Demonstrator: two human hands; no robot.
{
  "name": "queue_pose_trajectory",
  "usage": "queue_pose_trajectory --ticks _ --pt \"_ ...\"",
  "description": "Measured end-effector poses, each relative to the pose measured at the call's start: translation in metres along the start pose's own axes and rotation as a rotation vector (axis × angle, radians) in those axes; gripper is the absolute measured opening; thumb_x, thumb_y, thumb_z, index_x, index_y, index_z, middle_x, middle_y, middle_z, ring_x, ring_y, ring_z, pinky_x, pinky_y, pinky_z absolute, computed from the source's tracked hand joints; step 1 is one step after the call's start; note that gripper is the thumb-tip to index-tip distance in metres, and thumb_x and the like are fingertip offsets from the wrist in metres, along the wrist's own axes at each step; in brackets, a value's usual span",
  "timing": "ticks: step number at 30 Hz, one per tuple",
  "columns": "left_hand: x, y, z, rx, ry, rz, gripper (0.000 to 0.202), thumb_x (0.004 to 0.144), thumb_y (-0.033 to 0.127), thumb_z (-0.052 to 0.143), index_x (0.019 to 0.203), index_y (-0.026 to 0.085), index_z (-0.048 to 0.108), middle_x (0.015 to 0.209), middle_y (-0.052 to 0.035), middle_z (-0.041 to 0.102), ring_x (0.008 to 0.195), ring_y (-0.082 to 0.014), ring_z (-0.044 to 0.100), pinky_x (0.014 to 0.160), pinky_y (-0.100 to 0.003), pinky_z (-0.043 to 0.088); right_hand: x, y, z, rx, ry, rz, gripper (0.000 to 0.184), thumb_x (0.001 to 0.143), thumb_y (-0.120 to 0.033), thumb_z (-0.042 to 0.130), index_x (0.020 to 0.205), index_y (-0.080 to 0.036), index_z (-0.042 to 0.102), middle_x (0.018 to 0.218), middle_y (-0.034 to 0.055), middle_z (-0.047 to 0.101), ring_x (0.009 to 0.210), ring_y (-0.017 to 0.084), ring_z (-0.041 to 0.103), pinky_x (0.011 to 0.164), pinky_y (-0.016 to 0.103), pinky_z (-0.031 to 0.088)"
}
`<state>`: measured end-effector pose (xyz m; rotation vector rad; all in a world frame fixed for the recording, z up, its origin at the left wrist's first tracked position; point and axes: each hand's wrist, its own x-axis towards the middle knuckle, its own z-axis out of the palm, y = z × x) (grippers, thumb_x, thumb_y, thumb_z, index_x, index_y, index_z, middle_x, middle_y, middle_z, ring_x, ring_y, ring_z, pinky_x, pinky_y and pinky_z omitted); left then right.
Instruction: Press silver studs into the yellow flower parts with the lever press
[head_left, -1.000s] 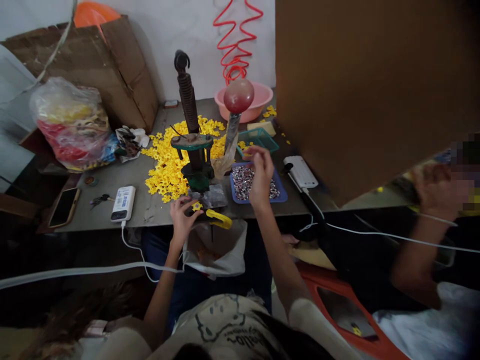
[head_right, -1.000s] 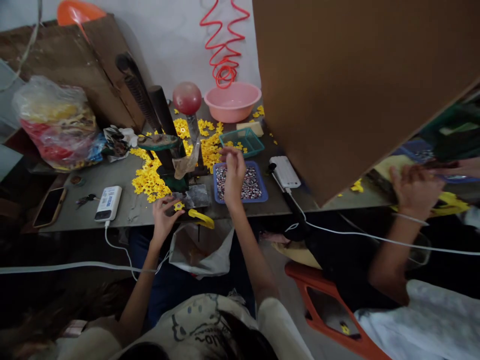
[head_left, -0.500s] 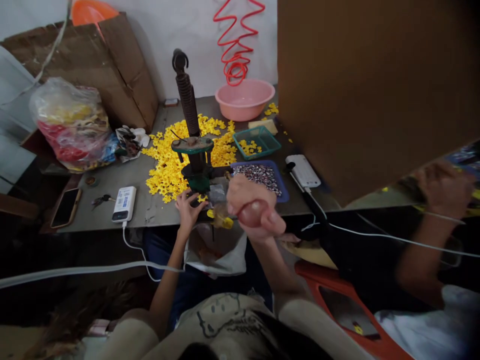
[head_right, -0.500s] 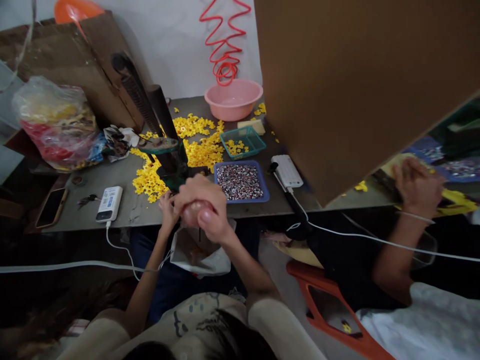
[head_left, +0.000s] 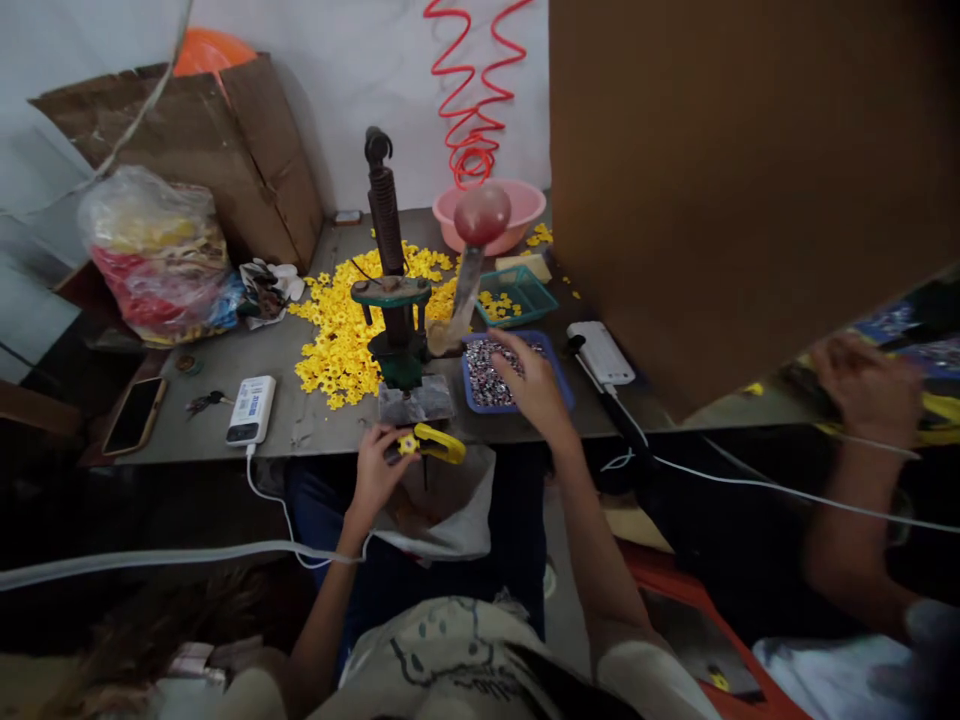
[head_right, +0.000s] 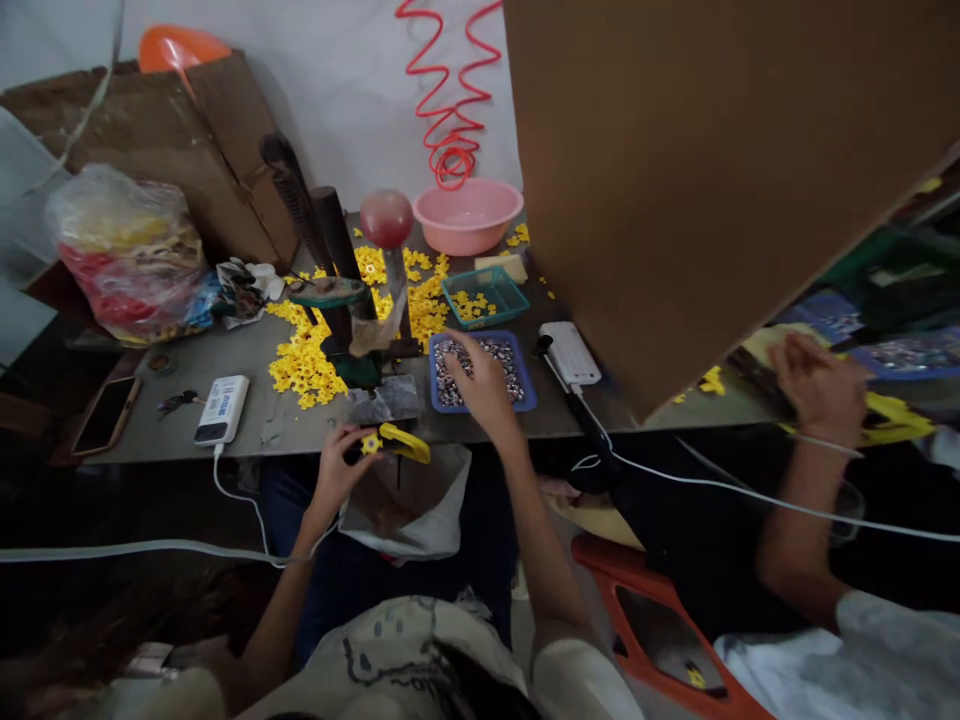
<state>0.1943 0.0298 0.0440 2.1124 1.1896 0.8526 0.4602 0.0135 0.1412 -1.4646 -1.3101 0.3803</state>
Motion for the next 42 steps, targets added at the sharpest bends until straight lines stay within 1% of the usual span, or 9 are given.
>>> queue_pose_trajectory --ticks 4,7,11,13,19,27,30,36,42 --pt "-0.047 -0.008 0.009 -0.047 -0.16 -0.038 0.037 0.073 0.023 0.08 0.109 0.025 0.072 0.107 -0.0068 0.066 0.103 -0.0234 0.062 0.091 -0.037 0.049 0.0 0.076 -0.014 -0.505 -0.176 0.142 0.032 0.081 -0.027 0.065 0.111 -0.017 0.069 0.125 0.0164 0.065 0.116 0.034 0.059 0.098 0.049 0.046" --pt "-0.043 -0.02 -0.002 -0.081 -0.078 -0.075 0.026 0.083 0.027 0.069 0.109 0.024 0.071 0.099 -0.0057 0.069 0.09 -0.0201 0.063 0.084 -0.033 0.051 -0.002 0.093 -0.012 -0.648 -0.22 0.095 0.027 0.079 -0.02 0.068 0.105 -0.018 0.072 0.116 0.0153 0.068 0.108 0.033 0.061 0.091 0.045 0.048" --pt "0.007 -0.047 -0.044 0.111 0.256 -0.088 0.024 0.09 0.027 0.057 0.11 0.021 0.068 0.107 -0.0093 0.065 0.101 -0.0237 0.06 0.093 -0.038 0.048 -0.003 0.087 -0.002 -0.731 -0.179 0.028 0.021 0.081 -0.019 0.063 0.1 -0.018 0.073 0.1 0.0148 0.069 0.098 0.031 0.061 0.083 0.042 0.047" --pt "0.034 -0.063 -0.062 0.268 0.315 -0.092 0.032 0.085 0.028 0.064 0.116 0.02 0.066 0.117 -0.0122 0.06 0.114 -0.0287 0.054 0.102 -0.044 0.043 -0.004 0.085 0.002 -0.738 -0.159 0.001 0.021 0.082 -0.017 0.06 0.099 -0.018 0.073 0.098 0.0144 0.069 0.097 0.03 0.06 0.083 0.042 0.047" --pt "0.068 -0.092 -0.08 0.297 0.146 -0.123 0.023 0.08 0.032 0.068 0.098 0.018 0.071 0.106 -0.0108 0.061 0.1 -0.0261 0.059 0.094 -0.039 0.046 -0.007 0.088 0.001 -0.661 -0.128 -0.016 0.018 0.083 -0.019 0.054 0.092 -0.019 0.07 0.097 0.0127 0.069 0.099 0.029 0.058 0.085 0.041 0.047" --pt "0.063 -0.112 -0.096 0.009 0.31 -0.262 0.036 0.093 0.025 0.032 0.111 0.015 0.062 0.107 -0.0092 0.068 0.078 -0.016 0.061 0.078 -0.029 0.049 -0.007 0.086 0.0 -0.517 -0.067 0.011 0.016 0.082 -0.018 0.054 0.092 -0.018 0.067 0.1 0.0109 0.071 0.1 0.028 0.06 0.091 0.041 0.046" --pt "0.069 -0.117 -0.103 0.01 0.303 -0.261 0.038 0.093 0.025 0.029 0.1 0.014 0.064 0.103 -0.0095 0.067 0.086 -0.0181 0.062 0.083 -0.03 0.049 -0.007 0.086 0.001 -0.475 -0.067 0.008 0.016 0.083 -0.02 0.054 0.092 -0.018 0.067 0.1 0.0111 0.071 0.099 0.027 0.061 0.091 0.041 0.046" --pt "0.081 -0.113 -0.1 0.285 0.186 -0.125 0.047 0.084 0.036 0.061 0.126 0.016 0.06 0.113 -0.0137 0.061 0.107 -0.028 0.058 0.098 -0.04 0.044 -0.005 0.088 0.001 -0.452 -0.062 -0.008 0.016 0.084 -0.022 0.053 0.089 -0.019 0.068 0.096 0.0103 0.071 0.096 0.027 0.061 0.089 0.041 0.046" --pt "0.089 -0.108 -0.093 0.338 0.177 -0.08 0.035 0.085 0.035 0.064 0.116 0.019 0.066 0.113 -0.0118 0.065 0.104 -0.0279 0.061 0.092 -0.036 0.047 -0.003 0.088 0.001 -0.411 -0.004 0.049 0.013 0.084 -0.026 0.056 0.088 -0.018 0.066 0.09 0.01 0.071 0.085 0.025 0.062 0.081 0.038 0.047"
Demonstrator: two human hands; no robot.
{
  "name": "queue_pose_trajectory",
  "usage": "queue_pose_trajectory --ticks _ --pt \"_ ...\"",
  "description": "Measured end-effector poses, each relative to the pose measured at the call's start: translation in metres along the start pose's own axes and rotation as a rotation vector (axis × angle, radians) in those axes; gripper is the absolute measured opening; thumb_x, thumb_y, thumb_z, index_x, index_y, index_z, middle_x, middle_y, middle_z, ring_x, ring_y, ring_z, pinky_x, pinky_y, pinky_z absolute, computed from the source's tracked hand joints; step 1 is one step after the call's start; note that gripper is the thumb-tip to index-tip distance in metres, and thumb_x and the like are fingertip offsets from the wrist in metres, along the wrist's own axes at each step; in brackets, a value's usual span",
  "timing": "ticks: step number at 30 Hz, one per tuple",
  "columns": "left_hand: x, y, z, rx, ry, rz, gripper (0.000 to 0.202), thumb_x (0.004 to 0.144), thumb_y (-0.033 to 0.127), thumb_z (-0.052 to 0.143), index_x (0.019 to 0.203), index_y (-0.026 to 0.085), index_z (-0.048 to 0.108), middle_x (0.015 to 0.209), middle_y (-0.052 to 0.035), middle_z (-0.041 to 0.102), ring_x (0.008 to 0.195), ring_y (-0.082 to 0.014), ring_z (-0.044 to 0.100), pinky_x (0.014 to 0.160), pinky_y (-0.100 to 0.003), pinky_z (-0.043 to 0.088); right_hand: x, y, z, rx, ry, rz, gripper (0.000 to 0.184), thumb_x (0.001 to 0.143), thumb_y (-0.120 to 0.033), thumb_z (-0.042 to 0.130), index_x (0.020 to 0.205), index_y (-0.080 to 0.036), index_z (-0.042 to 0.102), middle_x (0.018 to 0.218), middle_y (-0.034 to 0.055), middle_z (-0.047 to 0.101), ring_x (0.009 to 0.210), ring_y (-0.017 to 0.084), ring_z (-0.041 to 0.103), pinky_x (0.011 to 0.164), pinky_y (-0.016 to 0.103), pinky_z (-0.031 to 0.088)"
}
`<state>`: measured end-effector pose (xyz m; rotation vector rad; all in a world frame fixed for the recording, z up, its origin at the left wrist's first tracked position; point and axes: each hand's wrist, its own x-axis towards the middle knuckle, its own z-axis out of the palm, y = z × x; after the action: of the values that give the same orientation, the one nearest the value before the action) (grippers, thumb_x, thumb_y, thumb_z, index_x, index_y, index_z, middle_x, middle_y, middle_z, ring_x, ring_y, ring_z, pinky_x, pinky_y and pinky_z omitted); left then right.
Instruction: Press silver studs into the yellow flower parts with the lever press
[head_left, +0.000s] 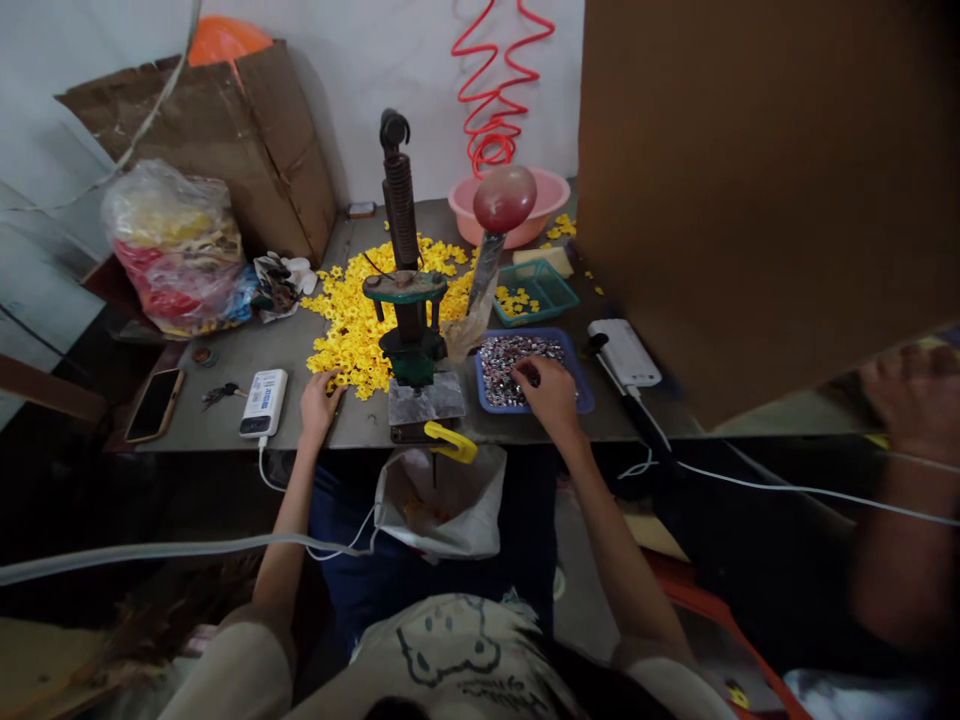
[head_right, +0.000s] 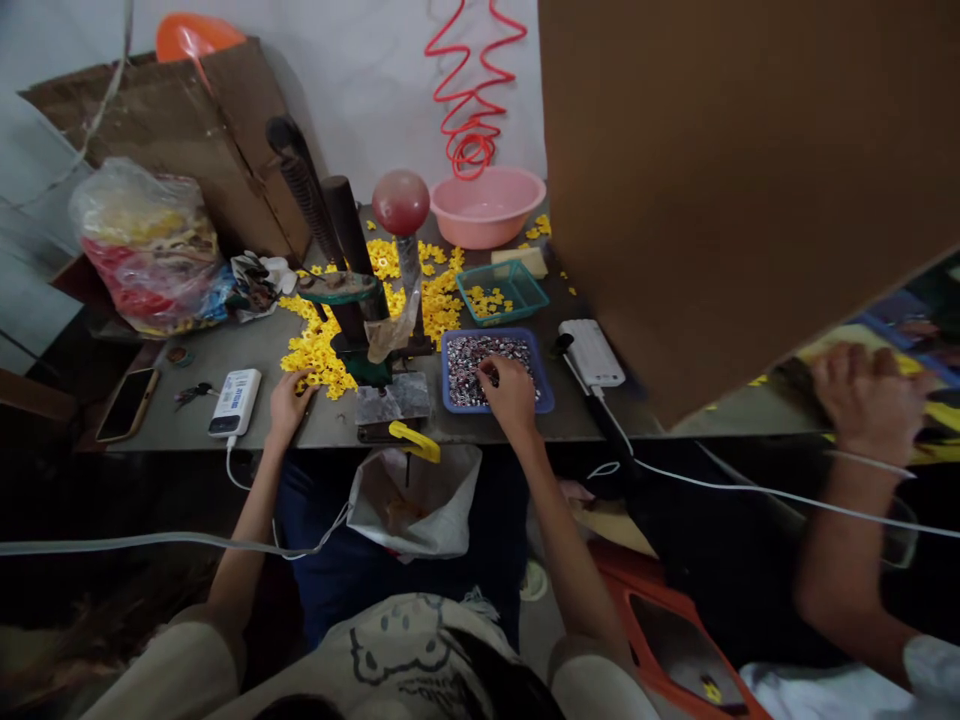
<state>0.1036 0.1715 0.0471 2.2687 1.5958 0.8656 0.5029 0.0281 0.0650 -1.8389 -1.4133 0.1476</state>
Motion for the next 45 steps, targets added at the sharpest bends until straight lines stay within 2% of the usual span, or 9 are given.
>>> queue_pose_trajectory --ticks 6,9,12,17,21,26,38,41,45 --pt "-0.01 0.021 -0.008 -0.138 0.092 -0.058 0.034 0.088 0.042 0.059 0.11 0.017 0.068 0.109 -0.01 0.07 0.098 -0.0251 0.064 0.089 -0.035 0.048 0.002 -0.002 -0.001 0.059 0.017 -0.012 0.013 0.086 -0.026 0.054 0.084 -0.019 0.064 0.097 0.0102 0.071 0.094 0.025 0.063 0.088 0.039 0.047" --pt "-0.018 0.047 -0.006 -0.201 0.012 0.034 0.03 0.091 0.041 0.054 0.104 0.018 0.069 0.105 -0.009 0.071 0.099 -0.0237 0.064 0.089 -0.034 0.049 0.005 -0.009 -0.002 0.094 0.054 -0.006 0.012 0.086 -0.025 0.054 0.082 -0.02 0.063 0.103 0.0107 0.071 0.1 0.025 0.062 0.094 0.04 0.046" --pt "-0.023 0.075 0.007 -0.211 -0.112 0.187 0.029 0.091 0.041 0.058 0.104 0.018 0.069 0.102 -0.0086 0.069 0.096 -0.0226 0.064 0.086 -0.032 0.049 0.004 -0.027 0.0 0.202 0.061 0.053 0.012 0.084 -0.028 0.056 0.085 -0.019 0.065 0.092 0.0097 0.071 0.085 0.023 0.064 0.082 0.036 0.049" --pt "-0.029 0.104 0.033 -0.123 -0.206 0.306 0.031 0.085 0.044 0.069 0.103 0.019 0.071 0.1 -0.0085 0.068 0.098 -0.0237 0.063 0.086 -0.032 0.049 -0.012 -0.072 0.018 0.57 -0.136 0.07 0.017 0.078 -0.034 0.063 0.082 -0.017 0.068 0.084 0.0062 0.071 0.078 0.019 0.065 0.07 0.028 0.048" --pt "-0.035 0.107 0.036 -0.095 -0.216 0.359 0.034 0.084 0.047 0.07 0.104 0.02 0.071 0.1 -0.0078 0.068 0.1 -0.0246 0.062 0.087 -0.034 0.049 -0.028 -0.1 0.046 0.663 -0.256 0.105 0.015 0.076 -0.031 0.065 0.079 -0.017 0.07 0.082 0.0047 0.071 0.073 0.016 0.062 0.068 0.026 0.046" --pt "-0.041 0.108 0.034 -0.091 -0.211 0.382 0.033 0.084 0.049 0.069 0.1 0.02 0.072 0.096 -0.0073 0.068 0.095 -0.0235 0.062 0.081 -0.033 0.049 -0.038 -0.115 0.074 0.473 -0.215 0.097 0.009 0.078 -0.026 0.066 0.076 -0.019 0.072 0.087 0.0049 0.068 0.08 0.018 0.06 0.075 0.029 0.044" --pt "-0.042 0.11 0.038 -0.102 -0.19 0.326 0.028 0.083 0.044 0.072 0.098 0.021 0.073 0.095 -0.0069 0.068 0.095 -0.0229 0.061 0.084 -0.033 0.048 -0.042 -0.117 0.074 0.355 -0.218 0.014 0.015 0.084 -0.027 0.06 0.082 -0.02 0.073 0.093 0.0061 0.068 0.085 0.019 0.062 0.078 0.03 0.046" --pt "-0.039 0.11 0.041 -0.108 -0.173 0.276 0.03 0.08 0.044 0.075 0.098 0.02 0.073 0.098 -0.0074 0.07 0.096 -0.0225 0.064 0.085 -0.032 0.049 -0.031 -0.098 0.061 0.524 -0.104 0.044 0.023 0.087 -0.033 0.053 0.089 -0.019 0.072 0.096 0.0078 0.07 0.088 0.019 0.063 0.079 0.031 0.049" --pt "-0.034 0.112 0.046 -0.082 -0.152 0.197 0.032 0.079 0.044 0.075 0.099 0.019 0.074 0.097 -0.0078 0.071 0.093 -0.0221 0.066 0.083 -0.03 0.051 0.02 -0.085 0.011 0.74 0.293 0.163 0.032 0.089 -0.044 0.051 0.101 -0.019 0.065 0.098 0.0077 0.069 0.089 0.019 0.063 0.076 0.031 0.051"
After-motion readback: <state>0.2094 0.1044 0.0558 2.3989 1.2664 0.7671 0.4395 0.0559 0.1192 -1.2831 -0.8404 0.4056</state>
